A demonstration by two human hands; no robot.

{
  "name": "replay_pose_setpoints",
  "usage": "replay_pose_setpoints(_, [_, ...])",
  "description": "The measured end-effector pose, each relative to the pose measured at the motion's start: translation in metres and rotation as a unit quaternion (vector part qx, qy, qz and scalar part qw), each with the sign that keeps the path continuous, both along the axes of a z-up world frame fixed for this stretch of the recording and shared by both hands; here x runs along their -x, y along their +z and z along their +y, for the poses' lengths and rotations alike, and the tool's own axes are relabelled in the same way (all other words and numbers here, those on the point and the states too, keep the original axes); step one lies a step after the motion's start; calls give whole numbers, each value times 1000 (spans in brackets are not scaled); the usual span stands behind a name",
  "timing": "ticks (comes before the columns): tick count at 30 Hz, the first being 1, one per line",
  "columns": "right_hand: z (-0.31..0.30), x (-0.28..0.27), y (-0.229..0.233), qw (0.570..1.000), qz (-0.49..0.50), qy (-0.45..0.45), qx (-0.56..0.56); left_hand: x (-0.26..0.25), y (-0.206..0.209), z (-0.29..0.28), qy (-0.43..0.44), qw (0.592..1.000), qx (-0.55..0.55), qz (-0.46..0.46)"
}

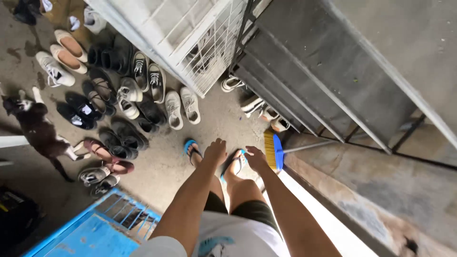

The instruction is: Organizing shoes on a rack and cleaning the rack with a small broom.

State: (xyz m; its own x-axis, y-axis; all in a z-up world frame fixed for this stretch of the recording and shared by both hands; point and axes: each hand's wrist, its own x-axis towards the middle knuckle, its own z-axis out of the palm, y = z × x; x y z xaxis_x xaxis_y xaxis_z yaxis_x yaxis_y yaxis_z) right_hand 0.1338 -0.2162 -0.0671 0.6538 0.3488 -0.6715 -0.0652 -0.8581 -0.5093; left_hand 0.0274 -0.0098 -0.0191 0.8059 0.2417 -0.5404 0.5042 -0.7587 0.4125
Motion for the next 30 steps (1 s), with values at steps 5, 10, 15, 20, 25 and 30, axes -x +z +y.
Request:
replay_pose_setpoints(5, [12, -44, -65, 995, 50, -79, -28, -57, -68, 15, -6, 1000, -3, -20])
replay_pose_setpoints(10, [35, -81, -200, 989, 46, -141, -20, -109, -183, 46, -21, 999, -24, -13])
replay_pose_setpoints(15, [74, -125, -309, 948, 96, -301, -29, -183, -306, 78, -78, 992, -99, 13])
replay_pose_setpoints(20, [72, -149, -428, 918, 128, -372, -45, -239, -399, 116, -82, 985, -148, -43])
replay_pose_setpoints(25, [65, -159, -498, 888, 122, -437, -73, -269, -446, 135, -187, 961, -202, -4])
replay_pose_setpoints(30, [45, -174, -580, 862, 157, -462, -137, -288, -537, 129, -63, 985, -130, -97])
